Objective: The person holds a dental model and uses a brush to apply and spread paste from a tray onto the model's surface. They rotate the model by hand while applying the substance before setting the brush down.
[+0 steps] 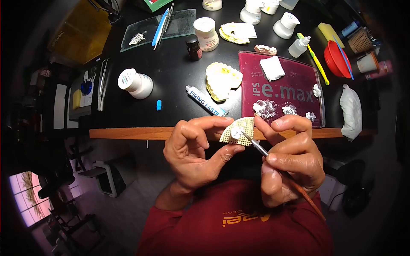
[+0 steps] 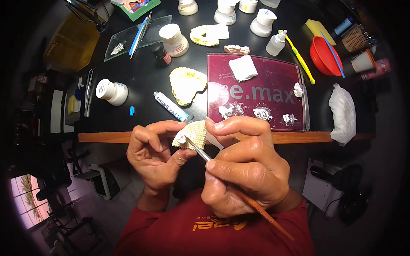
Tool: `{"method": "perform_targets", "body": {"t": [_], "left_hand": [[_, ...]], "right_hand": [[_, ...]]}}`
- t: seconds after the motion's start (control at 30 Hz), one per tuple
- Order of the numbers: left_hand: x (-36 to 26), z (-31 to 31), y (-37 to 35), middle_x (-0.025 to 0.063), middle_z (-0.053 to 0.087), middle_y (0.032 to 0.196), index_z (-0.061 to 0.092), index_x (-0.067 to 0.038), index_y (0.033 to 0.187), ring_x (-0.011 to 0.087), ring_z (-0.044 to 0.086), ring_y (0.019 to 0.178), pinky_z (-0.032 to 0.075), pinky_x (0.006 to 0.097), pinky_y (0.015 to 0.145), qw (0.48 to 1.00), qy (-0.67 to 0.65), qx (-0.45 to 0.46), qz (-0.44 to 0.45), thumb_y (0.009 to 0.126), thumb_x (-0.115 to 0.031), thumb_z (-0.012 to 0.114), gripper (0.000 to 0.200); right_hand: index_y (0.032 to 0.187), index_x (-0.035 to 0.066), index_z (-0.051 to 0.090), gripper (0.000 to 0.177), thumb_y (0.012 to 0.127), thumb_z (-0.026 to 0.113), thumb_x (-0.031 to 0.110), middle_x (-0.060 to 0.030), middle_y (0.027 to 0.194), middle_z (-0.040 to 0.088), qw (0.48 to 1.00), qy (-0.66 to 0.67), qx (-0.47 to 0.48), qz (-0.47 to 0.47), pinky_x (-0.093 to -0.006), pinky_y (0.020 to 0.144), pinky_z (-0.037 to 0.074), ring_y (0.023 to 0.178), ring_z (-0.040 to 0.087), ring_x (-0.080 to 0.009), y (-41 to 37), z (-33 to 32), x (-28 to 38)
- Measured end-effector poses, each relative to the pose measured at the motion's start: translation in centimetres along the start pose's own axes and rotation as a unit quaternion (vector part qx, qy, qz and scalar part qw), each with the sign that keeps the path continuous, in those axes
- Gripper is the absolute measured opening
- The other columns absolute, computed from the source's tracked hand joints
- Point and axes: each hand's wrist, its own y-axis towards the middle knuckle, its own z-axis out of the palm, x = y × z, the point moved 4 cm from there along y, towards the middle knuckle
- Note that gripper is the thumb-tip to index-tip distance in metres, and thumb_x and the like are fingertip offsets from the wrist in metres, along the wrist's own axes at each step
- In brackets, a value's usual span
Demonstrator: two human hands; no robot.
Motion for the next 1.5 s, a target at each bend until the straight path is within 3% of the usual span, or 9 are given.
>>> {"method": "perform_targets", "body": {"t": [0.17,0.77,1.5], "left_hand": [[0.17,0.33,-0.48,0.0253,0.066,0.107,0.043,-0.005,0.081,0.0180,0.068,0.095,0.057,0.0277,0.080,0.998,0.014,-0.034,0.041,0.071,0.005,0.084,0.043],[0.05,0.44,-0.43,0.0232,0.067,0.104,0.044,-0.005,0.080,0.0168,0.068,0.093,0.057,0.0254,0.075,0.998,0.023,-0.046,0.031,0.071,0.003,0.085,0.043],[-0.01,0.30,-0.35,0.0234,0.066,0.106,0.043,-0.005,0.077,0.0159,0.067,0.094,0.057,0.0264,0.079,0.999,0.025,-0.034,0.027,0.070,0.004,0.085,0.043]], "right_hand": [[0.091,0.002,0.064,0.017,0.076,0.066,-0.003,-0.0073,0.079,0.059,1.000,0.016,-0.021,-0.005,-0.0445,0.089,0.059,0.101,0.058,-0.0305,-0.40,0.47,-0.04],[0.089,0.002,0.065,0.019,0.072,0.066,-0.007,-0.0075,0.079,0.060,0.999,0.016,-0.032,-0.010,-0.0451,0.089,0.059,0.100,0.059,-0.0301,-0.52,0.49,-0.19],[0.090,0.001,0.065,0.021,0.071,0.065,-0.007,-0.0077,0.080,0.060,0.999,0.019,-0.027,-0.018,-0.0466,0.091,0.058,0.100,0.059,-0.0294,-0.53,0.60,-0.28]]}}
